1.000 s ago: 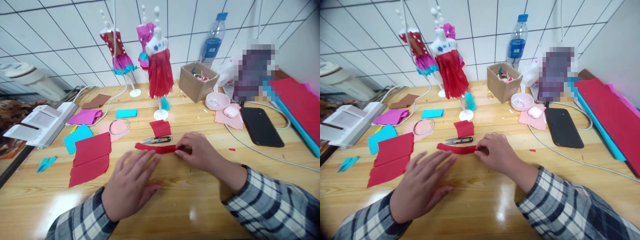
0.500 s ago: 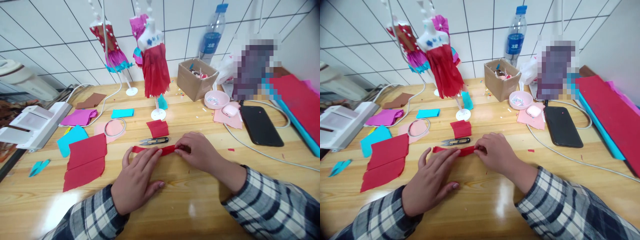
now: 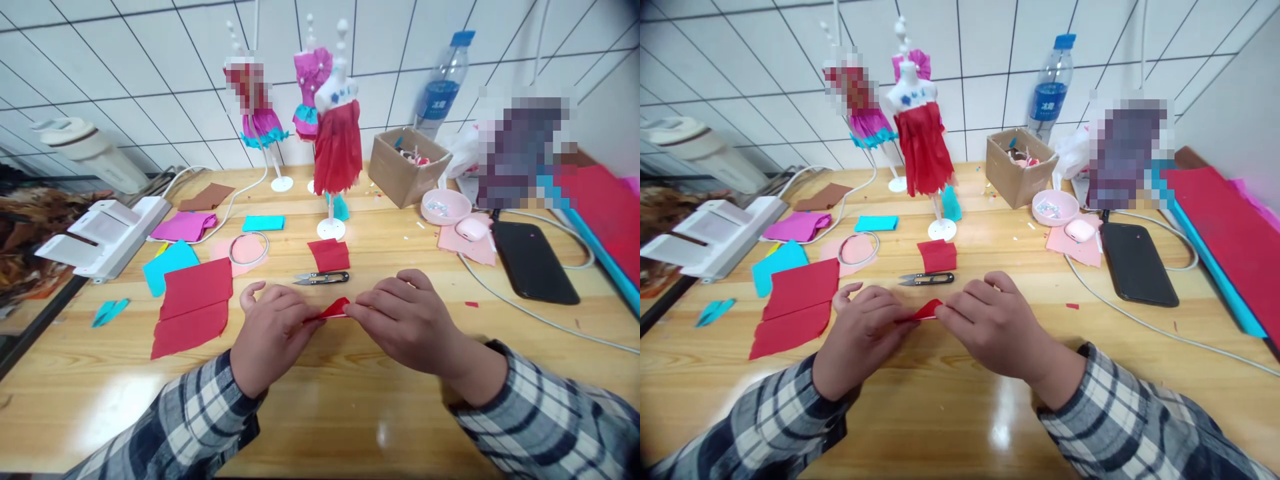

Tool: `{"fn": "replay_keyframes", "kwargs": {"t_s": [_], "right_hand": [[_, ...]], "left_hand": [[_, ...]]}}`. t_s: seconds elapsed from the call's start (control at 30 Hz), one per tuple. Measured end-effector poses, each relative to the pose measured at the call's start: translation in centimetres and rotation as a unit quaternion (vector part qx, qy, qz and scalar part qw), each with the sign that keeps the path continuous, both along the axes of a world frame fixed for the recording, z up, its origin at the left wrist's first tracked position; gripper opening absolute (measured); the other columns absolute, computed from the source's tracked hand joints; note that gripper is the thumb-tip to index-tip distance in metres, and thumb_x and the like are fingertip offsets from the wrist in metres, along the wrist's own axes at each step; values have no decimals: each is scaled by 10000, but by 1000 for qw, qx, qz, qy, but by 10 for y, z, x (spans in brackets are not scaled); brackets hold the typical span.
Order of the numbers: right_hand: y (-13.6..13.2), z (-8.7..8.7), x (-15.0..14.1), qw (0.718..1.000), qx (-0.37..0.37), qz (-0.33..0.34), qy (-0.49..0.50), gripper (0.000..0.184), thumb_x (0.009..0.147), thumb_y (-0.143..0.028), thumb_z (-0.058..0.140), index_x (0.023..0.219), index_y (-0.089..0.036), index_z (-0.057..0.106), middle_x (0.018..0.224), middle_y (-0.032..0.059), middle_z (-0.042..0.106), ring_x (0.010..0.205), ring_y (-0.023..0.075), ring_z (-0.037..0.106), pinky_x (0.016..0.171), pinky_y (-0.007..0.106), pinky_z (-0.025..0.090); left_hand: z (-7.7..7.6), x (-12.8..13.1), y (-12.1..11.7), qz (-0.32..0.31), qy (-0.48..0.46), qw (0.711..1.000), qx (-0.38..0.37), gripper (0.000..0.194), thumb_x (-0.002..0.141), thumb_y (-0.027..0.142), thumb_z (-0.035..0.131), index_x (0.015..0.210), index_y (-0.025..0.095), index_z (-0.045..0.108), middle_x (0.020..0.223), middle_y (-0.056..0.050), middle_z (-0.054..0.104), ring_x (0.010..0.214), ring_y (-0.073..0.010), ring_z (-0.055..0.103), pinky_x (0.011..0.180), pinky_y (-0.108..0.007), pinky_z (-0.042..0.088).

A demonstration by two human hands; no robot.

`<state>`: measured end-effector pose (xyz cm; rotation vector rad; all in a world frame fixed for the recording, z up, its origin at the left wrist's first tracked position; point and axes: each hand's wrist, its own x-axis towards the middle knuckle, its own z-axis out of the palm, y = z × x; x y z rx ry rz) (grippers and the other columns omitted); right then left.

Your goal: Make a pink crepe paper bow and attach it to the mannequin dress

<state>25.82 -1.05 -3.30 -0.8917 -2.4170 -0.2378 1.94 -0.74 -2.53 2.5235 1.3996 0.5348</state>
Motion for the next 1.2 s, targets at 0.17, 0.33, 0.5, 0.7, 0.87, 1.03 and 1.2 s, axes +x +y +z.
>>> {"fn": "replay_keyframes", "kwargs": {"t_s": [0.17, 0.33, 0.5, 0.7, 0.87, 1.03, 1.2], "right_hand": [[-2, -3, 0, 980, -157, 26, 118, 306, 867, -186, 617, 1167, -243, 604, 1075, 30, 680, 927, 193, 567, 831, 383, 405], [-7, -11, -7, 859, -438, 68, 255, 1011, 739, -294, 757, 1523, -244, 121, 1428, 126, 461, 1141, 220, 540, 891, 384, 494], [-9, -14, -20, 776, -551, 20, 306, 619, 733, -255, 741, 1317, -227, 541, 1010, 51, 696, 706, 136, 623, 662, 301, 534], [-5, -8, -23, 759, -556, -58, 334, 188, 741, -241, 704, 926, -210, 721, 845, 18, 719, 702, 131, 631, 612, 252, 486], [0, -7, -18, 760, -539, -97, 351, 79, 735, -224, 672, 808, -195, 686, 757, 7, 707, 701, 139, 629, 629, 263, 479], [2, -7, -17, 734, -547, -126, 382, 113, 733, -271, 664, 809, -191, 687, 752, 22, 708, 690, 156, 635, 615, 280, 491], [1, -7, -19, 737, -544, -130, 380, 86, 727, -260, 665, 769, -191, 693, 712, 15, 705, 652, 147, 625, 618, 276, 487]], "left_hand": [[1, -2, -3, -22, -11, 999, 29, 128, 857, 237, 610, 875, 308, 715, 738, 45, 703, 820, -188, 590, 965, -502, 152], [1, -1, -4, -32, -37, 998, -38, 108, 848, 269, 620, 857, 296, 724, 726, 34, 659, 820, -175, 575, 950, -467, 190], [-1, 2, -4, -37, -34, 995, -82, 119, 847, 289, 614, 846, 286, 733, 766, 20, 669, 808, -167, 564, 973, -481, 178], [-1, 5, -5, -35, -15, 994, -101, 183, 868, 362, 583, 828, 283, 744, 745, 9, 672, 810, -175, 557, 984, -493, 158], [-4, 4, -3, -23, -7, 993, -118, 220, 869, 389, 584, 772, 259, 732, 691, 24, 649, 769, -157, 558, 980, -475, 165], [-2, 3, -1, -21, -8, 987, -158, 276, 902, 382, 529, 740, 248, 708, 678, 36, 638, 772, -152, 570, 971, -470, 170], [0, 6, -2, -3, -24, 981, -190, 278, 906, 358, 504, 746, 247, 702, 696, 28, 645, 798, -164, 574, 971, -473, 207]]}}
